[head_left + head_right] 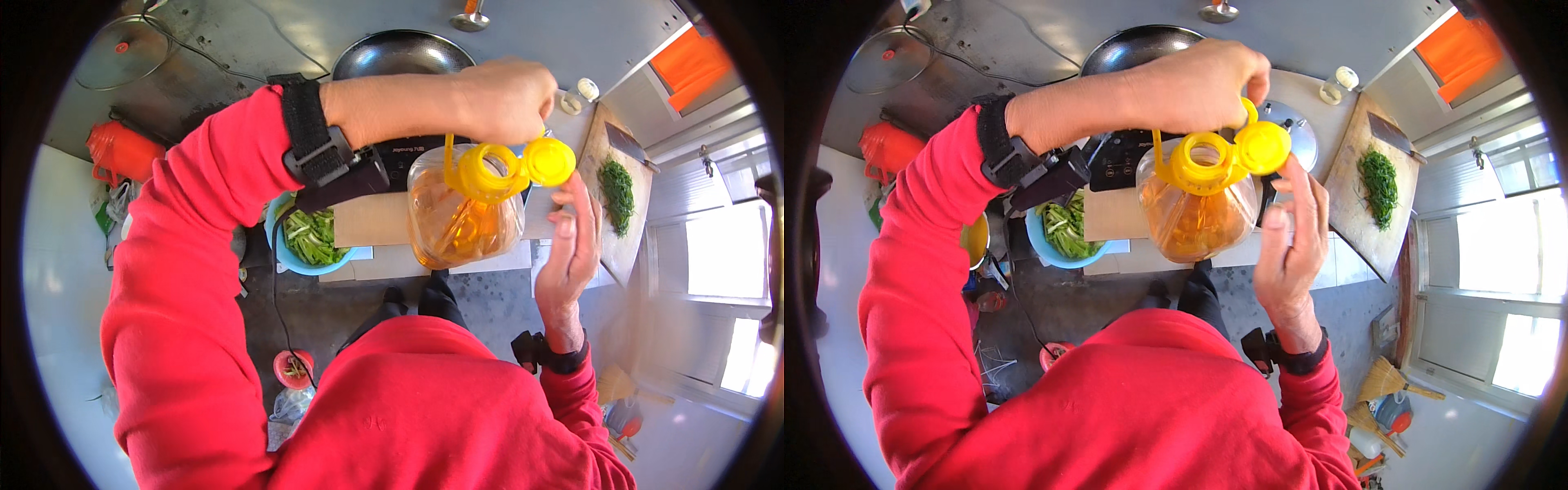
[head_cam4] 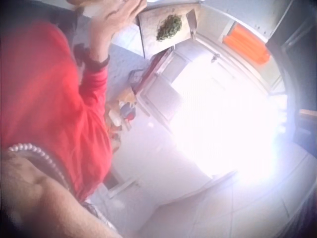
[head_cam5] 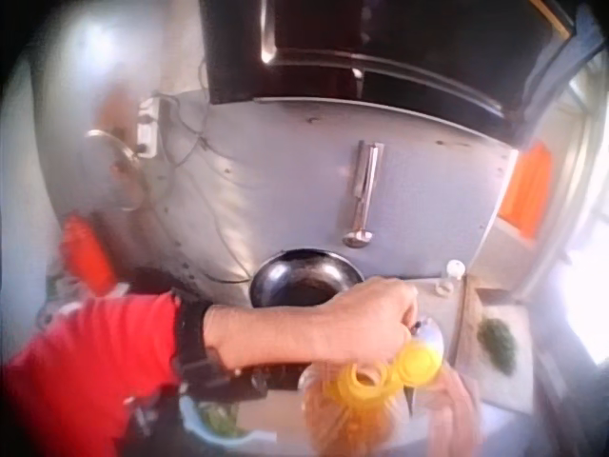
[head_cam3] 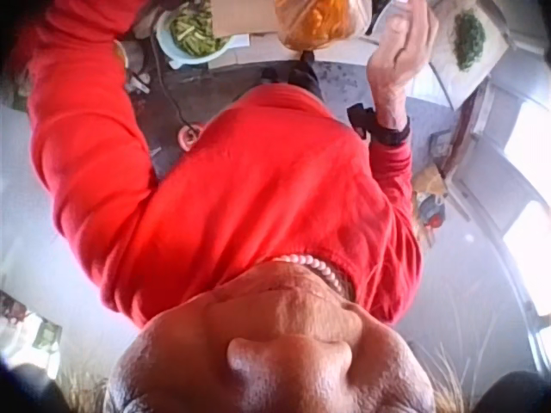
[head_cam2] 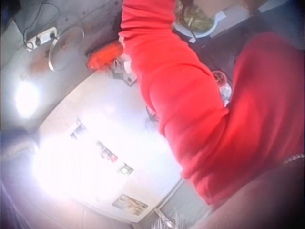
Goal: The person pours oil into a wok on an induction cooktop, retrieves chopsticks, then cracks three eggs into the hot wok and scrambles them with the chopsticks.
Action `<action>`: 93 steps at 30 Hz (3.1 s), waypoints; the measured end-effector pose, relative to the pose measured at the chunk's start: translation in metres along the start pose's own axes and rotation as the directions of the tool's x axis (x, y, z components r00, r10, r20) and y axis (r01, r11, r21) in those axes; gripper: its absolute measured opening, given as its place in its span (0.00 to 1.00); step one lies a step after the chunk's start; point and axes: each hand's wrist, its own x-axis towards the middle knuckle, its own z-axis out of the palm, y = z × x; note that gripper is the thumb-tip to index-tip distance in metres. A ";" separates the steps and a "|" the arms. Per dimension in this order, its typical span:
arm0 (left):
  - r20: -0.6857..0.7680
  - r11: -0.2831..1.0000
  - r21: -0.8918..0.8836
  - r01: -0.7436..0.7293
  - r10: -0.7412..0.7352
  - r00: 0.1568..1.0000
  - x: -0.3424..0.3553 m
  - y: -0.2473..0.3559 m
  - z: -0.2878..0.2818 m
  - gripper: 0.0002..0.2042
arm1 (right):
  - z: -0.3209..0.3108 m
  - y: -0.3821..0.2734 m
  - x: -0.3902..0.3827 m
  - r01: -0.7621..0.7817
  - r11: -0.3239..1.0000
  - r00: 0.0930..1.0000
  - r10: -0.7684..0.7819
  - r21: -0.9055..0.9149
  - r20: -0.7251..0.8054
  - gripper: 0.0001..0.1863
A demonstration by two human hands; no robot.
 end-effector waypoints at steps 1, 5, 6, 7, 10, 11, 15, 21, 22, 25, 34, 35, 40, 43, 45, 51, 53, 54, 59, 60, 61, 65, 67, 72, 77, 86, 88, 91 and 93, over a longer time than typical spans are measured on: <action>0.040 0.998 -0.039 0.058 -0.057 0.998 0.002 -0.002 -0.001 0.12 | 0.000 -0.006 0.002 0.001 1.000 1.000 -0.001 0.000 0.026 0.21; 0.294 0.909 -0.370 0.191 -0.080 0.952 0.011 -0.012 -0.009 0.14 | 0.006 -0.015 0.014 0.057 0.998 0.998 -0.058 0.022 0.020 0.26; 0.379 0.822 -0.494 0.283 -0.089 0.921 0.015 -0.015 -0.013 0.14 | 0.008 -0.016 0.017 0.035 0.991 0.999 -0.035 0.133 -0.008 0.24; 0.391 0.788 -0.538 0.297 -0.079 0.917 0.017 -0.018 -0.015 0.13 | 0.007 -0.016 0.021 0.129 0.990 0.989 -0.133 0.055 0.068 0.23; 0.410 0.707 -0.625 0.331 -0.064 0.910 0.020 -0.024 -0.014 0.12 | 0.009 -0.022 0.032 0.358 0.927 0.913 -0.323 -0.110 0.250 0.19; 0.409 0.706 -0.629 0.326 -0.057 0.911 0.020 -0.026 -0.014 0.12 | 0.009 -0.025 0.035 0.395 0.901 0.902 -0.343 -0.179 0.261 0.19; 0.371 0.706 -0.645 0.293 -0.047 0.927 0.014 -0.028 -0.013 0.11 | 0.016 -0.039 0.038 0.492 0.777 0.865 -0.385 -0.392 0.322 0.21; 0.327 0.675 -0.683 0.278 -0.057 0.943 0.010 -0.023 -0.004 0.13 | 0.011 -0.046 0.038 0.554 0.679 0.828 -0.390 -0.482 0.402 0.18; 0.315 0.671 -0.689 0.274 -0.064 0.947 0.007 -0.021 -0.001 0.13 | 0.007 -0.045 0.037 0.556 0.702 0.825 -0.398 -0.446 0.402 0.18; 0.232 0.696 -0.695 0.180 -0.021 0.973 -0.012 -0.008 0.008 0.13 | -0.013 -0.044 0.030 0.478 0.821 0.865 -0.377 -0.313 0.332 0.15; -0.117 0.759 -0.637 0.134 -0.268 0.956 -0.152 0.083 0.007 0.09 | -0.053 -0.031 -0.004 0.064 0.984 0.998 -0.062 -0.164 0.016 0.22; -0.078 0.732 -0.657 0.183 -0.307 0.949 -0.168 0.090 0.001 0.08 | -0.051 -0.027 -0.004 0.000 0.993 1.000 0.003 -0.116 0.030 0.22; -0.185 0.686 -0.687 0.241 -0.486 0.854 -0.236 0.120 0.002 0.09 | -0.008 -0.024 -0.009 0.129 0.989 0.965 -0.142 0.071 0.222 0.19; -0.231 0.681 -0.651 0.337 -0.599 0.766 -0.283 0.122 0.013 0.11 | 0.030 -0.040 -0.017 0.195 0.973 0.881 -0.229 0.124 0.414 0.18; -0.296 0.681 -0.613 0.400 -0.667 0.683 -0.316 0.113 0.029 0.12 | 0.061 -0.049 -0.018 0.431 0.893 0.748 -0.435 0.131 0.501 0.17; -0.207 0.373 -0.711 0.597 -0.921 0.329 -0.443 0.051 0.093 0.12 | 0.153 -0.059 -0.039 0.752 0.658 0.489 -0.517 -0.038 0.703 0.19; -0.201 0.249 -0.753 0.610 -0.969 0.147 -0.487 0.015 0.128 0.13 | 0.178 -0.056 -0.047 0.777 0.617 0.484 -0.460 -0.124 0.744 0.20; -0.238 0.220 -0.767 0.602 -0.970 0.052 -0.507 -0.006 0.148 0.14 | 0.189 -0.055 -0.050 0.761 0.626 0.497 -0.389 -0.174 0.776 0.21; -0.110 -0.091 -0.821 0.563 -0.944 -0.312 -0.610 -0.144 0.259 0.18 | 0.225 -0.039 -0.057 0.779 0.518 0.509 -0.191 -0.354 0.839 0.23; -0.055 -0.159 -0.806 0.571 -0.939 -0.341 -0.630 -0.177 0.280 0.19 | 0.229 -0.035 -0.058 0.785 0.492 0.503 -0.151 -0.376 0.851 0.22; 0.001 -0.229 -0.784 0.577 -0.930 -0.367 -0.648 -0.209 0.303 0.20 | 0.234 -0.032 -0.058 0.796 0.460 0.493 -0.114 -0.394 0.862 0.23; -0.051 -0.294 -0.785 0.546 -0.847 -0.529 -0.717 -0.345 0.395 0.25 | 0.249 -0.022 -0.065 0.777 0.410 0.504 0.050 -0.478 0.862 0.26; -0.291 -0.140 -0.826 0.545 -0.724 -0.626 -0.744 -0.406 0.440 0.22 | 0.253 -0.018 -0.070 0.738 0.386 0.532 0.173 -0.554 0.829 0.27; -0.050 -0.136 -0.951 0.277 -0.818 -0.573 -0.795 -0.501 0.505 0.32 | 0.253 -0.011 -0.083 0.672 0.369 0.566 0.304 -0.643 0.766 0.25; -0.073 -0.124 -0.956 0.266 -0.777 -0.626 -0.831 -0.560 0.494 0.12 | 0.248 -0.024 -0.104 0.563 0.415 0.570 0.431 -0.714 0.700 0.23; -0.129 -0.087 -0.843 0.531 -0.925 -0.357 -0.841 -0.488 0.416 0.16 | 0.270 -0.060 -0.166 0.558 0.677 0.385 0.300 -0.480 0.872 0.13; -0.209 0.057 -0.827 0.559 -0.954 -0.213 -0.835 -0.440 0.423 0.21 | 0.269 -0.056 -0.177 0.580 0.733 0.322 0.195 -0.356 0.926 0.11; -0.155 -0.050 -0.865 0.500 -0.920 -0.360 -0.806 -0.374 0.446 0.13 | 0.270 -0.043 -0.190 0.586 0.775 0.181 0.160 -0.237 0.970 0.07; -0.036 -0.128 -0.929 0.347 -0.902 -0.430 -0.799 -0.320 0.463 0.09 | 0.275 -0.028 -0.190 0.648 0.741 -0.001 0.232 -0.176 0.973 0.08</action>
